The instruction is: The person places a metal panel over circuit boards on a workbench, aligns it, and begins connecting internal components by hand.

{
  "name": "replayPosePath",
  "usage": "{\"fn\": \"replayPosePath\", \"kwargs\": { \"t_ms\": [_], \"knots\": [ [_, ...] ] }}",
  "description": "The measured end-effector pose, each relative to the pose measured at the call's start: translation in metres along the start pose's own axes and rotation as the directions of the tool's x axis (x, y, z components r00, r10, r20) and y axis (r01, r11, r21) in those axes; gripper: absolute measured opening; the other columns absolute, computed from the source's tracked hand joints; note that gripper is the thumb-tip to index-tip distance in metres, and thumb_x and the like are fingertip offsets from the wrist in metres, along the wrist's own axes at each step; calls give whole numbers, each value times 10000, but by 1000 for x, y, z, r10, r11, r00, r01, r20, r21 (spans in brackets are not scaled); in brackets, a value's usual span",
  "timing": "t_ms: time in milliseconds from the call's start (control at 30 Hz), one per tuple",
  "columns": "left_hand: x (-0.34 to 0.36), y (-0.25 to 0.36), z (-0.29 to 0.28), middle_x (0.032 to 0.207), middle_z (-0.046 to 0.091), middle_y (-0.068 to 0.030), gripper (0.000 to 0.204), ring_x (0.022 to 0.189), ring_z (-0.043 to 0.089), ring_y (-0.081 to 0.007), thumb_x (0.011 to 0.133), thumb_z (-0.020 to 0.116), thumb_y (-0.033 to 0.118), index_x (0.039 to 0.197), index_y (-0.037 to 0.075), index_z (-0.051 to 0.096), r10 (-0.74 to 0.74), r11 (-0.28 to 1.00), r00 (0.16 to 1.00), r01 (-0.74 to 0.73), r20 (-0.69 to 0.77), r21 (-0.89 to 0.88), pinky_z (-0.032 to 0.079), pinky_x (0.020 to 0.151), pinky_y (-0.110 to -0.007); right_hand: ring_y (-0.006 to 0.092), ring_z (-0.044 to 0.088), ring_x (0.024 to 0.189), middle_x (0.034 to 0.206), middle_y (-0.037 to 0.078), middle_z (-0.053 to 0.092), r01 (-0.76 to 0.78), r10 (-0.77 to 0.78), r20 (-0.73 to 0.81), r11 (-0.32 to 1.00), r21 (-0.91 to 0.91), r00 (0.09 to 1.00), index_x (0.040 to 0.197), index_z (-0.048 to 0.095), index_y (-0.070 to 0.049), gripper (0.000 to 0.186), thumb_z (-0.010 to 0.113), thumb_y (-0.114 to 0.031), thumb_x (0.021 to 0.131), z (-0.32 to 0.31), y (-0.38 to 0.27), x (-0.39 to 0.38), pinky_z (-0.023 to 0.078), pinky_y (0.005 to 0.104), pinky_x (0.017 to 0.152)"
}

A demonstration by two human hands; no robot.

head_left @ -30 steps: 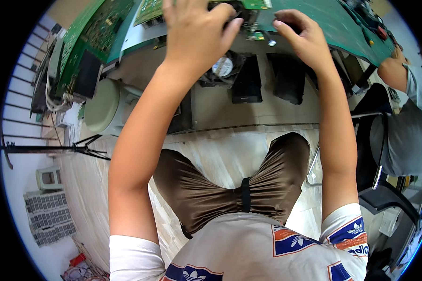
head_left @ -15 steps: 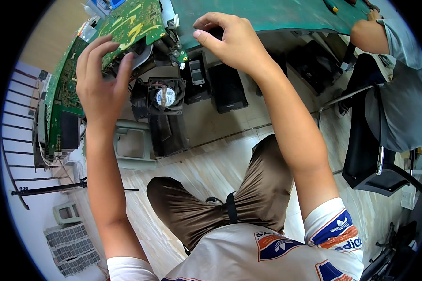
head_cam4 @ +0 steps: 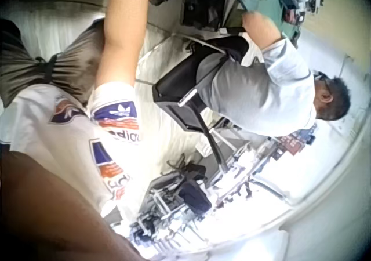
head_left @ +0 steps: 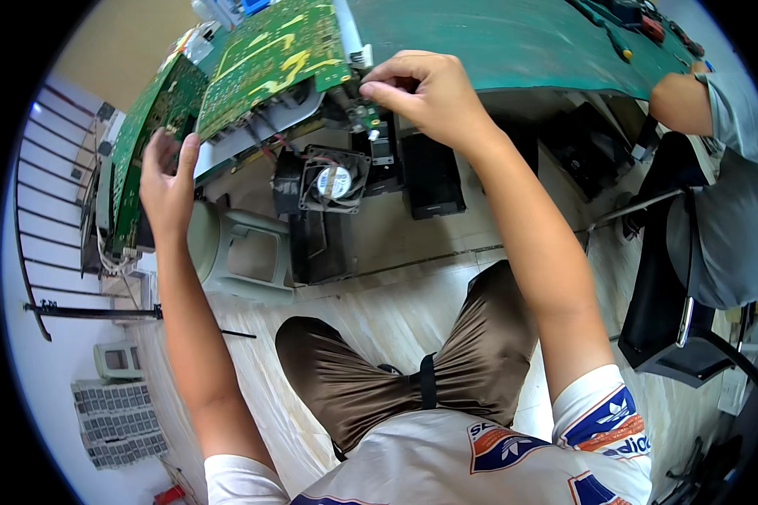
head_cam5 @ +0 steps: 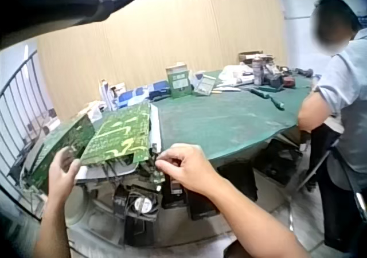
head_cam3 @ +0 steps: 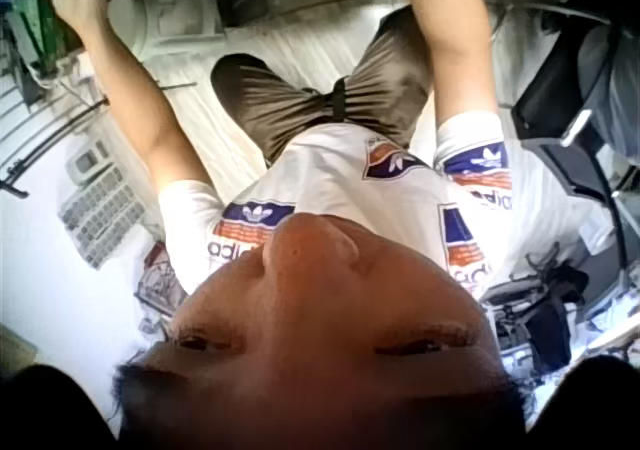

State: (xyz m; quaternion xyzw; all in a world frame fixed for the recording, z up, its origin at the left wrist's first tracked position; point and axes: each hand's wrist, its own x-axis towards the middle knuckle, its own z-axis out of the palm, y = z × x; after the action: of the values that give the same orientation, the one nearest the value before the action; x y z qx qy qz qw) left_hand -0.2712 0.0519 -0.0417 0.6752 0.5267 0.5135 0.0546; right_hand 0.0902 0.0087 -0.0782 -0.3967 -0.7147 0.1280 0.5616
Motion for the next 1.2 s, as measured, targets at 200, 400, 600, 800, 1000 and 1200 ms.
{"fn": "replayPosePath", "kwargs": {
  "t_ms": [200,400,600,800,1000,1200],
  "knots": [
    [-10,-26,6,1165,686,-109,455,1071,611,-148,987,660,291,1280,-56,626,33,953,976,35,217,-302,461,946,-274,124,590,675,801,60,670,61,-57,40,992,-110,998,962,739,18,174,761,-129,872,10,-5,4,477,264,628],
    [-16,-16,3,1098,732,-111,402,1014,648,-153,977,652,274,1240,-30,657,163,987,956,-159,244,-35,485,909,-290,77,558,694,811,12,659,28,-26,21,997,-74,999,933,705,12,137,752,-104,880,15,0,2,461,238,637],
    [-19,-16,17,876,716,-133,319,775,638,-125,1000,626,284,1181,31,695,237,967,966,-244,101,69,508,751,-286,71,531,696,793,-4,621,31,-31,-13,998,-57,999,915,674,13,159,736,-133,904,19,2,-2,438,230,646],
    [-21,-11,23,715,647,-94,308,644,543,-105,1015,605,302,1150,44,707,261,961,965,-262,28,88,478,637,-274,65,540,721,803,-5,619,28,-29,-31,999,-40,999,921,659,14,150,725,-120,914,20,1,-4,448,228,670],
    [-17,-5,22,701,621,-112,314,639,524,-100,1020,597,310,1138,40,707,248,960,968,-251,37,128,469,630,-270,60,587,795,847,-11,641,-31,38,-107,998,61,994,925,662,12,103,708,-80,931,20,5,-4,482,221,740],
    [-18,-5,27,684,594,-101,337,637,507,-98,1024,589,334,1111,31,706,241,966,970,-242,20,95,459,618,-277,66,597,803,867,-2,657,-13,15,-48,999,41,999,939,663,21,118,723,-80,923,15,8,-4,494,227,742]
  ]
}}
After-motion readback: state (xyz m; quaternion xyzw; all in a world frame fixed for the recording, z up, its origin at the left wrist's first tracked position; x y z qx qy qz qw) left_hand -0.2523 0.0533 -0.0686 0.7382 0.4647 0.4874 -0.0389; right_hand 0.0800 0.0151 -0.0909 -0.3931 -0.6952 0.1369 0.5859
